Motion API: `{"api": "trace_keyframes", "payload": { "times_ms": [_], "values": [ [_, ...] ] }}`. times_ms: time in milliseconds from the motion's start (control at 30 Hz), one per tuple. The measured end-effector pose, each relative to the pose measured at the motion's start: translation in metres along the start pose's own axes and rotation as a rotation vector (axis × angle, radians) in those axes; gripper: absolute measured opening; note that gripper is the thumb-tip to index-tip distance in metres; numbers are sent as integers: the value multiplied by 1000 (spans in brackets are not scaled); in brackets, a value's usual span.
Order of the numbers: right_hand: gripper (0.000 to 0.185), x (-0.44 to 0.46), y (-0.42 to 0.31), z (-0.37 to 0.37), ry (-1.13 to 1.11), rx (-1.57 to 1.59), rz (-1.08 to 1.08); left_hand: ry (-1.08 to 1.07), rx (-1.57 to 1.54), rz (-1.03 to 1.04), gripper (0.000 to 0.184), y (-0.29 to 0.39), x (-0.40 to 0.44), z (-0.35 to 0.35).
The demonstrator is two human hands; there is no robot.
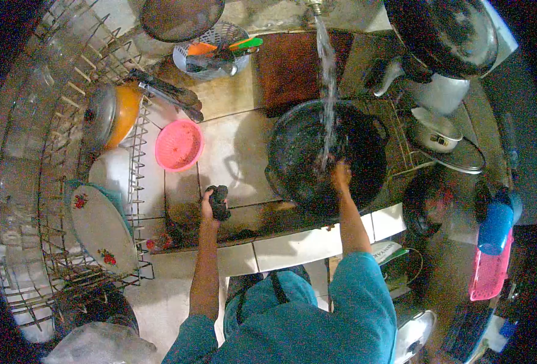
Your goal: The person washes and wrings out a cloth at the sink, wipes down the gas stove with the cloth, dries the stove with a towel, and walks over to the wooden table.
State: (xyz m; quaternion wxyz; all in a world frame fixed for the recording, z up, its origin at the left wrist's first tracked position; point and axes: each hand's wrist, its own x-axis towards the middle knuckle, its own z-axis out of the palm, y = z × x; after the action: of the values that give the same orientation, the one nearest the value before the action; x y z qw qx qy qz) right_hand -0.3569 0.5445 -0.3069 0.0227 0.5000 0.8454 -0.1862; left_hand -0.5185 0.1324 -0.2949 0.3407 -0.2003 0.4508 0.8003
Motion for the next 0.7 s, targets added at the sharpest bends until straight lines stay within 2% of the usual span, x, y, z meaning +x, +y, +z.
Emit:
{"api": "trace_keyframes", "payload": {
  "times_ms": [33,67,133,167,267,300,333,400,433,500,600,633,700],
  "values": [
    [58,12,35,30,212,-239,-201,0,-20,22,37,-3,5,-5],
    [58,6,35,27,284,-280,-205,-23,-20,6,36,-3,9,-9],
    [60,-16,29,19,419,-369,-204,-65,-17,-37,36,-4,14,-19],
    [64,-20,6,14,270,-405,127,-25,-2,-76,37,0,7,-15],
    [67,-31,19,63,572,-779,-16,-10,-38,-78,35,6,-13,2],
    [68,-45,10,64,397,-458,40,-52,-26,-116,33,1,-5,-9],
    [72,-46,9,72,292,-340,59,-45,-44,-105,33,-3,-3,-14],
    [75,-62,4,92,236,-424,-74,-33,-93,-75,33,-7,-2,-13],
    [70,-60,5,90,146,-219,-118,10,-107,-73,33,-5,-7,-11],
    [60,-41,0,81,-40,197,-223,-74,-99,-77,35,6,-22,-9],
    [34,-46,-11,38,-607,1262,165,-83,-115,-48,43,11,-33,-6],
    [34,-68,-31,4,-508,1171,114,-77,-139,-23,46,14,-39,1],
    [26,-95,-60,-38,-466,1242,16,-106,-217,10,54,13,-41,6]
  ]
}}
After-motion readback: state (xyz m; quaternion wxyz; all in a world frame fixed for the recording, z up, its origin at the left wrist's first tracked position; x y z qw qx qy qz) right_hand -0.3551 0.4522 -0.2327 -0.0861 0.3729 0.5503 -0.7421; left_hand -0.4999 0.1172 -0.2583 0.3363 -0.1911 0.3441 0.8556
